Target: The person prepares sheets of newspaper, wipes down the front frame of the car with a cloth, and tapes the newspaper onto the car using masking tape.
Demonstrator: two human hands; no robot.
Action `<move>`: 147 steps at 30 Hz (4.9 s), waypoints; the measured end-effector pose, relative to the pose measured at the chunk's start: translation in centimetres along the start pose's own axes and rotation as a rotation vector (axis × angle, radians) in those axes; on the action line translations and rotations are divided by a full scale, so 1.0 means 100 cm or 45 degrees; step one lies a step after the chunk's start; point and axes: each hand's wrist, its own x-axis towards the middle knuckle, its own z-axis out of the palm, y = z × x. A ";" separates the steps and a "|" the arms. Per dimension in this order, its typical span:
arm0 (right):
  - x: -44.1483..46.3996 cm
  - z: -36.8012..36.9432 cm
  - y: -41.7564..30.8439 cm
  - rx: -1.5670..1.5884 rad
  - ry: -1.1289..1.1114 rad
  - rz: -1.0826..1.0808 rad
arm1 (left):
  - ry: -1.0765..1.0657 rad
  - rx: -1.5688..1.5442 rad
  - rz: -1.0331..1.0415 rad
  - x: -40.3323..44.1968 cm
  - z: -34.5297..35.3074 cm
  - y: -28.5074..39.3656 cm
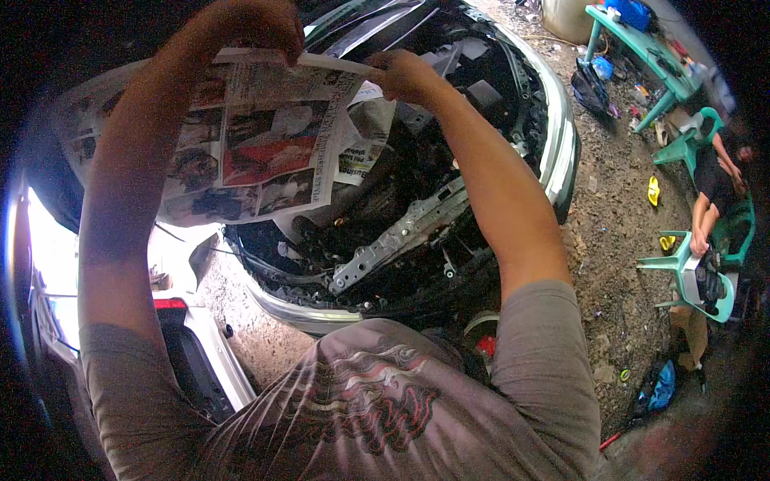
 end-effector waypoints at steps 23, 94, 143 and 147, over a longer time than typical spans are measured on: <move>-0.006 -0.005 0.006 0.000 -0.035 0.009 | 0.085 0.096 0.179 0.091 0.022 0.043; -0.118 -0.048 -0.017 0.606 -0.015 -0.059 | 0.426 -0.110 0.683 0.021 0.052 0.052; -0.286 -0.152 -0.335 -1.091 0.348 0.207 | 0.672 -1.585 1.072 -0.057 0.433 0.064; -0.308 -0.194 -0.287 -1.010 0.501 0.466 | 0.737 -1.703 0.997 -0.065 0.481 0.038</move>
